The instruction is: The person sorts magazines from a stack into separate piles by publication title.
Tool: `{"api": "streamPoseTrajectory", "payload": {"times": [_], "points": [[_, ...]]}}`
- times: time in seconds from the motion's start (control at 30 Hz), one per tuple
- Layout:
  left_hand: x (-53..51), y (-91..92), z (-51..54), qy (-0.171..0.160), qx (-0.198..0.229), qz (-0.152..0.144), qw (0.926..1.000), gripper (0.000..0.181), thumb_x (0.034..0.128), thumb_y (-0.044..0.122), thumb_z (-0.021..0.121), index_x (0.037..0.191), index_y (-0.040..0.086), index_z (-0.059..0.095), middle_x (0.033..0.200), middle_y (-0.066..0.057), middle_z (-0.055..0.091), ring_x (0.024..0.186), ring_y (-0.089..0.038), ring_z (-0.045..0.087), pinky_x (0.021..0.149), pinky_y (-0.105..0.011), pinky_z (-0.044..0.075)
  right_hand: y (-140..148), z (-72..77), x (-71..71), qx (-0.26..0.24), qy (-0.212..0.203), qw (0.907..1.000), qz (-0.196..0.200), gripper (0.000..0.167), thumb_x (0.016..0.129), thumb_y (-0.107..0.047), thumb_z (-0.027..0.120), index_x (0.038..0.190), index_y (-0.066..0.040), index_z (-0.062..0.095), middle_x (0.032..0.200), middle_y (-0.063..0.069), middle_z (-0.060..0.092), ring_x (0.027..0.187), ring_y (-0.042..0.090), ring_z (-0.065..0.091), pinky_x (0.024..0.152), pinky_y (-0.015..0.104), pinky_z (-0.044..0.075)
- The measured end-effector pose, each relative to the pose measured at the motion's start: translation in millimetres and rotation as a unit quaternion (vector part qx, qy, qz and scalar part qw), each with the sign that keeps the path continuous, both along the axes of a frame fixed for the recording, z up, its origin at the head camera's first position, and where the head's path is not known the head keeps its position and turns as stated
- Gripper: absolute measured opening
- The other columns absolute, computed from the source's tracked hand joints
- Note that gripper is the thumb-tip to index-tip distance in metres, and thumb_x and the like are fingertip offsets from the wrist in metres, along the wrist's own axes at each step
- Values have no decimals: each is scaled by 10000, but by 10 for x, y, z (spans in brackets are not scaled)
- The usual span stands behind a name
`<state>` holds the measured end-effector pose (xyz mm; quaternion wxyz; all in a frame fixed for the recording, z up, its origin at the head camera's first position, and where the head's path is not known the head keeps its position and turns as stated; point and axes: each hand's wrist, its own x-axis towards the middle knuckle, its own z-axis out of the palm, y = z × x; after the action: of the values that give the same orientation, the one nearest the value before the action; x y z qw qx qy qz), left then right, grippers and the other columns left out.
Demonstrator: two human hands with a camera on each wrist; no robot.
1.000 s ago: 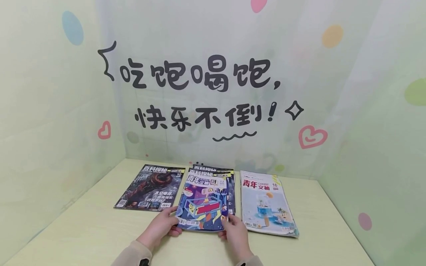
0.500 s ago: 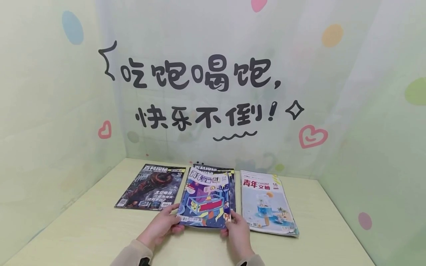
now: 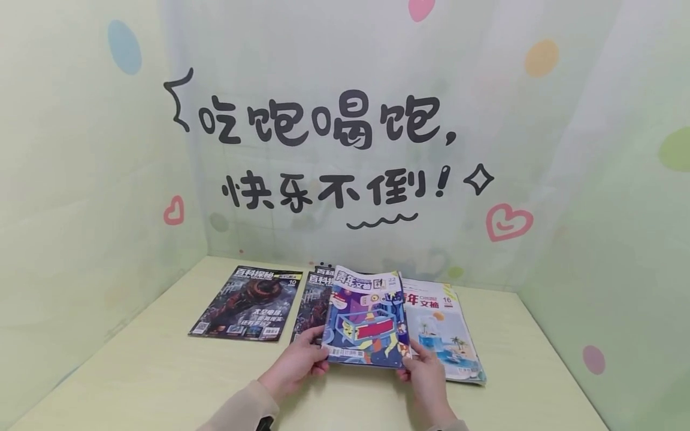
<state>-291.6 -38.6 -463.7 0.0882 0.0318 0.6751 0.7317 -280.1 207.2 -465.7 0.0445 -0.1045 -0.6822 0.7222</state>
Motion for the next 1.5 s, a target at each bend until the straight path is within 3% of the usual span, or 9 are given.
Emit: {"api": "streamPoseTrajectory", "payload": {"times": [0.23,0.4,0.6,0.77,0.97,1.17,1.27,1.37,1.5], "points": [[-12,438,81,-61,150,-414,9990,632,919,-32,508,1471,-84,205,791,-107,587,611,-142,560,547,-223,515,473,42,63,-21,-46,9999,-90,561,917,89,459,1444,119,271,796,34,583,587,77,551,537,189,473],[-21,719,136,-97,336,-619,9975,650,856,-79,502,1457,-100,255,848,-128,618,618,-144,567,575,-226,542,790,85,96,7,-270,9994,-209,549,929,77,449,1453,87,284,857,5,604,624,92,560,554,213,497],[-7,1037,172,-11,261,-676,9974,665,808,-112,499,1427,-156,260,827,-124,610,613,-128,568,579,-217,547,1134,86,97,42,-441,9989,-142,556,959,38,439,1475,74,236,886,-18,621,637,99,561,571,219,502],[-1,1248,132,-130,145,-569,9982,632,793,-144,499,1396,-175,309,837,-125,604,608,-126,564,578,-213,545,1335,50,88,137,-601,9981,-58,552,968,33,409,1477,82,201,894,13,611,680,122,559,609,228,514],[20,1364,39,-274,-127,-315,9990,612,751,-189,495,1355,-147,409,862,-100,626,594,-127,561,559,-213,531,1411,-21,99,181,-1022,9944,-214,536,966,33,434,1445,135,216,916,144,609,727,172,587,656,273,551],[36,1408,-11,-317,-258,-272,9988,588,741,-207,487,1318,-94,490,839,-74,633,585,-122,544,539,-200,510,1437,-124,62,417,-1162,9904,-624,521,950,8,505,1402,166,298,816,85,632,699,175,613,646,301,568],[25,1435,-33,-290,-322,-208,9988,610,736,-211,485,1336,-98,473,843,-67,629,590,-123,548,540,-208,516,1439,-155,24,710,-1217,9867,-815,501,945,-8,532,1373,176,349,822,120,636,686,184,604,626,311,564],[22,1449,-38,-293,-337,-120,9989,621,736,-217,478,1346,-104,456,854,-70,619,596,-124,548,537,-209,515,1427,-180,-12,1204,-1400,9767,-1094,468,925,-42,584,1325,156,441,909,195,619,694,203,581,610,324,551],[27,1443,-33,-305,-366,2,9989,624,738,-226,481,1351,-116,436,855,-76,602,562,-116,519,495,-184,478,1414,-185,-9,1941,-1431,9632,-1189,475,885,-107,650,1267,135,506,1021,248,575,751,243,539,598,326,510]]}}
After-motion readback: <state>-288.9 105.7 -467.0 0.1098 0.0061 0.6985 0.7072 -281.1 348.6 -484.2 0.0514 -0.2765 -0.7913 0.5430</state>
